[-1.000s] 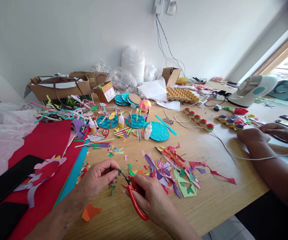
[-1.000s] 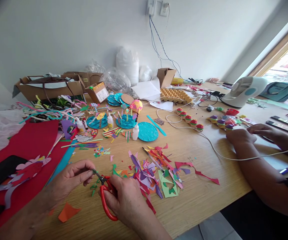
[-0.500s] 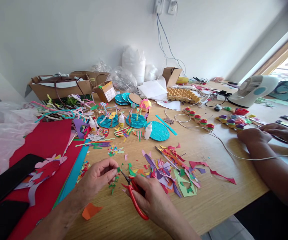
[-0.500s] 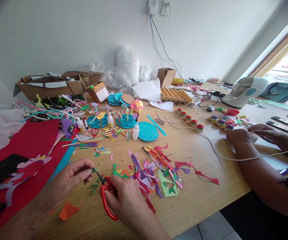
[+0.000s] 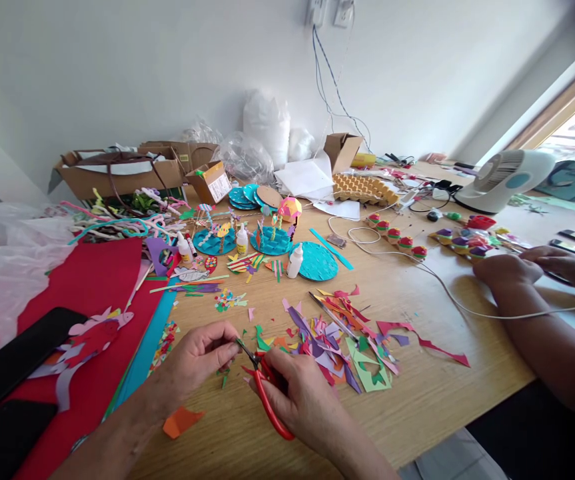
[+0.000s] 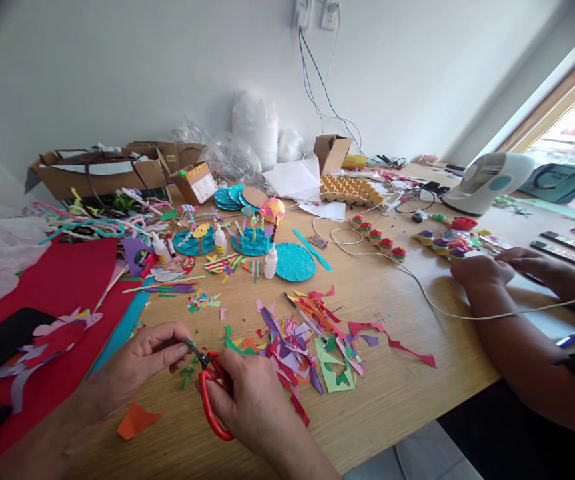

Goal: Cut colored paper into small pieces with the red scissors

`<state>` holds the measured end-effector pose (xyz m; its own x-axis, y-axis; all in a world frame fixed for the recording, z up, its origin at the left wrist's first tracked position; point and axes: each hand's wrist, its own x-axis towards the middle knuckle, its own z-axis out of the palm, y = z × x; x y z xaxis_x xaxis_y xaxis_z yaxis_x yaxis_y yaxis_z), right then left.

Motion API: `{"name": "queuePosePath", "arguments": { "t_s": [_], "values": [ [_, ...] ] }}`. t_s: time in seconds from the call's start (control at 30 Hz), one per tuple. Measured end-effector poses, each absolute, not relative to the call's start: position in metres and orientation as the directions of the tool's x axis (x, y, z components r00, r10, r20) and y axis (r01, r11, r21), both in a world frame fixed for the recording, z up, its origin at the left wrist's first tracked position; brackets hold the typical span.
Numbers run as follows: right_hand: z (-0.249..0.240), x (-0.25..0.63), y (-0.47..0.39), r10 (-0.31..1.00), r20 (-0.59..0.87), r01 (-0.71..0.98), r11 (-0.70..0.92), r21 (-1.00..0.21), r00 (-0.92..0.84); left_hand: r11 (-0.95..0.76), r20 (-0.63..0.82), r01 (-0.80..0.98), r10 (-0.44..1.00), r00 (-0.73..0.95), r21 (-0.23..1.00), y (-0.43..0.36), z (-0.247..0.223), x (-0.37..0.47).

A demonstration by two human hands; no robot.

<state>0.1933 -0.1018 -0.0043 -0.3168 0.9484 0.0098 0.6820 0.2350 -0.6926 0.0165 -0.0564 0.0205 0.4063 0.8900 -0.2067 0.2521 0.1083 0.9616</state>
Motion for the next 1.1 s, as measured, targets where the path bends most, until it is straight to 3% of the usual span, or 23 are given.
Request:
{"name": "queuePosePath", "arguments": {
  "t_s": [0.63,0.8,0.9,0.97,1.1],
  "values": [
    [-0.003,0.197,-0.104,0.928,-0.005,0.672,0.266,-0.692,-0.372,0.161,-0.268,0.292,0.885,0.380,0.943,-0.057,0.022,0.008],
    [-0.009,0.200,-0.103,0.905,-0.041,0.700,0.298,-0.648,-0.424,0.050,-0.214,0.387,0.894,0.393,0.921,-0.045,0.010,-0.009],
    [-0.014,0.203,-0.096,0.894,-0.064,0.713,0.309,-0.629,-0.443,-0.137,-0.122,0.574,0.913,0.389,0.807,-0.023,0.000,-0.019],
    [-0.017,0.205,-0.089,0.901,-0.052,0.707,0.302,-0.639,-0.431,-0.281,-0.067,0.729,0.910,0.408,0.624,-0.005,-0.007,-0.022],
    [-0.028,0.208,-0.077,0.929,0.041,0.663,0.294,-0.689,-0.369,-0.319,-0.057,0.778,0.909,0.412,0.541,0.027,-0.021,-0.020]
  ]
}}
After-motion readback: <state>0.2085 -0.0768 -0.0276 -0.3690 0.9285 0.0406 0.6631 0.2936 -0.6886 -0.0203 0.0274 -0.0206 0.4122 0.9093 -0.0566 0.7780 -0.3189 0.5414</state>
